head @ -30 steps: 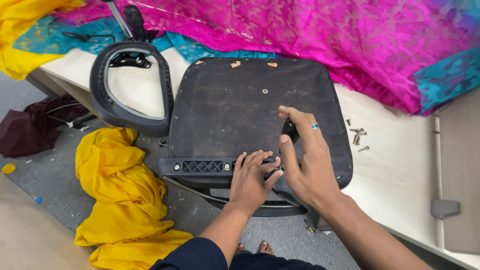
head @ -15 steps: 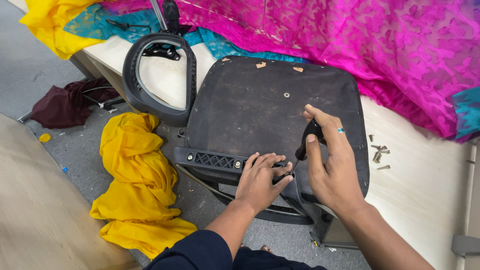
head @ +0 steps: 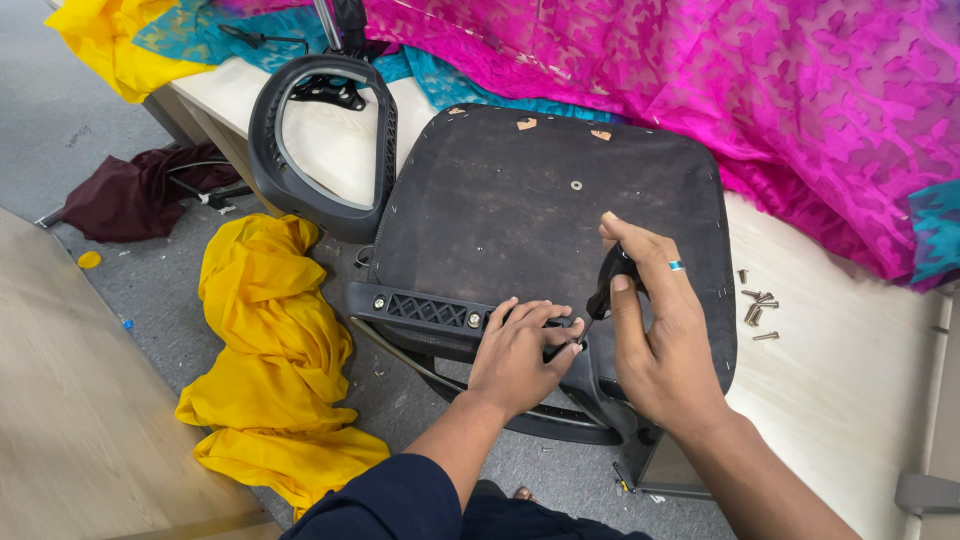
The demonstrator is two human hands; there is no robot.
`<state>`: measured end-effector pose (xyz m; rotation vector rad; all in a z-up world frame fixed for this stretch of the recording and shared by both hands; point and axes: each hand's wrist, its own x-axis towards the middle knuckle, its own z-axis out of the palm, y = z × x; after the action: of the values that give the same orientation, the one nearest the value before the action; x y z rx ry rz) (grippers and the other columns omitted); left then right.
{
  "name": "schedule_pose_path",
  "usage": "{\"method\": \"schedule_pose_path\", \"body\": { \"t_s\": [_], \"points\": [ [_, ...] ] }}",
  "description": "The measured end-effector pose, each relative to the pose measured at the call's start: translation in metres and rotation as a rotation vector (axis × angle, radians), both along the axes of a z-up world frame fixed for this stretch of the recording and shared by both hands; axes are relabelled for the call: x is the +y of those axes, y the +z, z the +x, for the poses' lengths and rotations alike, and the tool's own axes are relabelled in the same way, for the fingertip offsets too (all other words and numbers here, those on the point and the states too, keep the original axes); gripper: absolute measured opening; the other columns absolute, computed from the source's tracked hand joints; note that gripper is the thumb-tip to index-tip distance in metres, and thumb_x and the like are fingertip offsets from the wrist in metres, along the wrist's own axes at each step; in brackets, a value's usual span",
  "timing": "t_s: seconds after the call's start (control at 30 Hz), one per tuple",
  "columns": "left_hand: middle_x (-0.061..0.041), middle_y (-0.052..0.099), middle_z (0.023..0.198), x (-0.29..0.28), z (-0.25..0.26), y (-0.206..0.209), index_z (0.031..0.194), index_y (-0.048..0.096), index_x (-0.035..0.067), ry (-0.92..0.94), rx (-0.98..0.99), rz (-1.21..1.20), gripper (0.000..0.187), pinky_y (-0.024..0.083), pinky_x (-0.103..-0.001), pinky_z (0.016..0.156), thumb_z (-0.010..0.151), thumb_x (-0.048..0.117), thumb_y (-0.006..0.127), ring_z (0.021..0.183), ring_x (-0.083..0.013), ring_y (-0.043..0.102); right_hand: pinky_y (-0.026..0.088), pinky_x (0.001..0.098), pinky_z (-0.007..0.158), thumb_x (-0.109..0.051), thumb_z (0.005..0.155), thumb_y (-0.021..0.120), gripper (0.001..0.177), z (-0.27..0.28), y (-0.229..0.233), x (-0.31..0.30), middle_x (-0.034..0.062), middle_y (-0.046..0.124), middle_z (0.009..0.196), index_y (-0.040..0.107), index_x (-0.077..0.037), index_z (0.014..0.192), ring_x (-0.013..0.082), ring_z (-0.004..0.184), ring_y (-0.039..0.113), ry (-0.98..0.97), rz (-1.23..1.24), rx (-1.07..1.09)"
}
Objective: The person attaches a black plastic frame to the underside of a chair seat using a screwdriver. They insert screws into the frame and tighten them to secure the components together.
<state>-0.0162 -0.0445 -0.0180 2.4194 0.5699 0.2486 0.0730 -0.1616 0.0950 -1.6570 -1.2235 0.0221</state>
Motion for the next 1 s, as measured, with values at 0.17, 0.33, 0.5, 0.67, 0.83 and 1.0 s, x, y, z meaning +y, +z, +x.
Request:
{"method": "schedule_pose_path", "body": {
  "t_s": [0.17, 0.33, 0.5, 0.67, 0.83, 1.0],
  "points": [
    [0.004, 0.058, 0.143, 0.002, 0.0, -0.005, 0.125, 0.073, 0.022, -0.029, -0.031, 0.033, 0.033, 0.014, -0.046, 0.126, 0.097, 0.034, 0.061, 0.143, -0.015, 0.04, 0.055, 0.0339, 0.085, -0.008, 0.101, 0.062, 0.034, 0.004, 0.002, 0.003, 0.0116, 0.057, 0.107, 0.062, -0.009, 0.135, 0.0223, 0.098, 0.065, -0.143, -0.111, -0.124],
    [0.003, 0.059, 0.142, 0.003, 0.0, -0.006, 0.125, 0.073, 0.022, -0.035, -0.038, 0.041, 0.033, 0.014, -0.046, 0.125, 0.097, 0.035, 0.06, 0.142, -0.0154, 0.041, 0.052, 0.0366, 0.086, -0.006, 0.1, 0.062, 0.033, 0.006, 0.01, 0.003, 0.0134, 0.058, 0.107, 0.065, -0.006, 0.132, 0.0246, 0.099, 0.062, -0.132, -0.092, -0.187],
    [0.003, 0.061, 0.139, 0.001, -0.001, -0.002, 0.124, 0.074, 0.022, -0.02, -0.058, 0.032, 0.032, 0.017, -0.045, 0.124, 0.095, 0.031, 0.063, 0.14, -0.015, 0.043, 0.051, 0.035, 0.092, -0.003, 0.103, 0.053, 0.032, 0.007, 0.016, 0.005, 0.0114, 0.062, 0.12, 0.06, -0.004, 0.135, 0.0212, 0.111, 0.063, -0.005, 0.043, -0.15],
    [0.003, 0.063, 0.136, 0.003, -0.002, -0.003, 0.119, 0.076, 0.021, -0.017, -0.061, 0.016, 0.028, 0.023, -0.042, 0.122, 0.094, 0.028, 0.065, 0.137, -0.0155, 0.046, 0.056, 0.0309, 0.075, -0.012, 0.102, 0.062, 0.022, 0.005, 0.013, 0.009, 0.0106, 0.059, 0.104, 0.07, -0.01, 0.123, 0.0166, 0.088, 0.065, -0.128, -0.143, -0.094],
    [0.003, 0.071, 0.128, 0.012, 0.008, -0.004, 0.111, 0.081, 0.022, 0.015, -0.136, -0.087, 0.023, 0.033, -0.041, 0.116, 0.093, 0.022, 0.066, 0.127, -0.0175, 0.056, 0.053, 0.035, 0.081, -0.008, 0.101, 0.056, 0.026, 0.009, 0.02, 0.007, 0.0105, 0.06, 0.11, 0.066, -0.006, 0.125, 0.0198, 0.094, 0.064, -0.055, -0.154, -0.123],
    [0.001, 0.08, 0.106, 0.026, 0.016, 0.006, 0.103, 0.082, 0.024, 0.078, 0.005, -0.294, 0.017, 0.044, -0.036, 0.111, 0.091, 0.029, 0.071, 0.106, -0.0174, 0.072, 0.056, 0.0333, 0.087, -0.01, 0.1, 0.055, 0.033, 0.013, 0.032, 0.003, 0.0072, 0.065, 0.105, 0.064, -0.01, 0.132, 0.0173, 0.095, 0.067, 0.017, -0.217, -0.039]
  ]
}}
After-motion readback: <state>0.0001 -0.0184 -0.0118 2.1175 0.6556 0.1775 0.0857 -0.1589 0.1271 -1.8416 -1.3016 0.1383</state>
